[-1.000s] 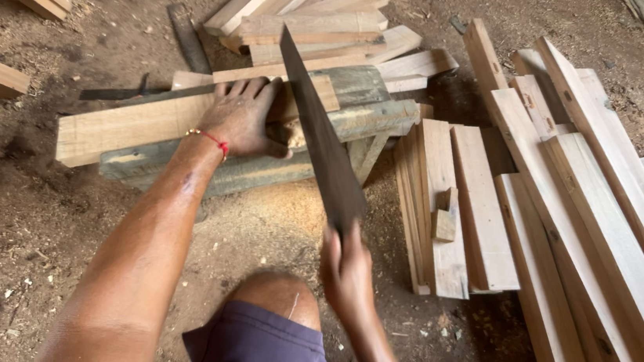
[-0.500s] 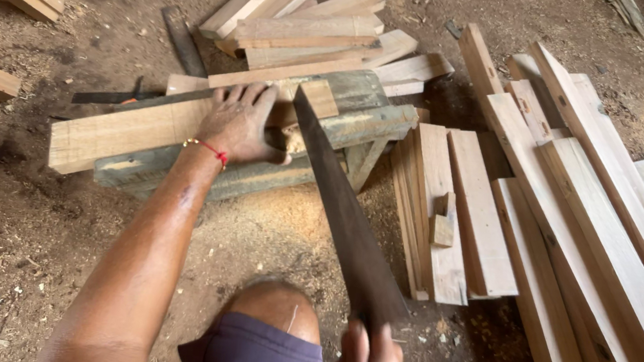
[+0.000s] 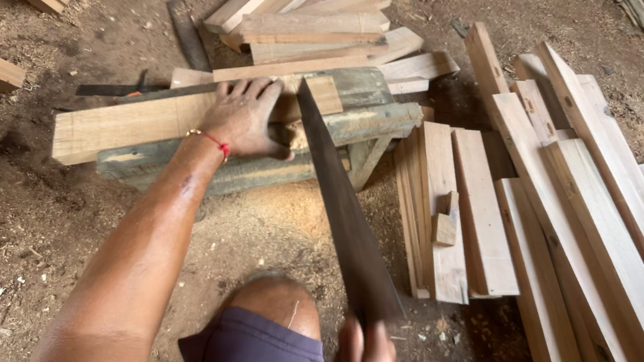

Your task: The person saws a piece of wood on a wooden bench using a handsaw.

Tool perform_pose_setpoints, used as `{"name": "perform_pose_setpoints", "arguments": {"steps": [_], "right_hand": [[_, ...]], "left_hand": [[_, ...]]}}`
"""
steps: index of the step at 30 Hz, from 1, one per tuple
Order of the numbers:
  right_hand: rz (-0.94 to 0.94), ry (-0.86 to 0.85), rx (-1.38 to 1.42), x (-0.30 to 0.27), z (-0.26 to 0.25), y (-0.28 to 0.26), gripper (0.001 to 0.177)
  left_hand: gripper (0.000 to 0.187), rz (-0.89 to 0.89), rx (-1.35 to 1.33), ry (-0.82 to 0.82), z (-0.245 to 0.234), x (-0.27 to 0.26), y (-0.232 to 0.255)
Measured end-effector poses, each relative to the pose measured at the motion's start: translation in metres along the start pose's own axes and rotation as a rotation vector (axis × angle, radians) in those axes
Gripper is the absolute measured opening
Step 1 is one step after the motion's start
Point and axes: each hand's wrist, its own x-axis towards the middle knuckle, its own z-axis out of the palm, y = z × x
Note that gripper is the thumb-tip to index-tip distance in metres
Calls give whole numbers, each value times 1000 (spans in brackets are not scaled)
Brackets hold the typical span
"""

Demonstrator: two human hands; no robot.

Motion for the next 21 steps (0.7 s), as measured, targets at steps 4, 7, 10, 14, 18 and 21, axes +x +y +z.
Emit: {"name": "perform_pose_setpoints", "arguments": {"steps": [4, 7, 10, 14, 18, 21], "right_hand": [[41, 265, 146, -29, 3, 6, 49], [-140, 41, 56, 16, -4, -31, 45], [-80, -90, -65, 96, 30, -92, 47], [-98, -146, 81, 130, 54, -126, 48], [-165, -53, -39, 53, 14, -44, 40], [196, 156, 209, -2, 2, 7, 39]], "left_hand": [[152, 11, 2, 37, 4, 0, 0], [147, 5, 38, 59, 3, 0, 0], [144, 28, 86, 119, -1, -3, 1], [141, 0, 78, 71, -1, -10, 1], [148, 16, 78, 59, 2, -1, 0], [147, -2, 22, 29, 3, 1, -2]]}}
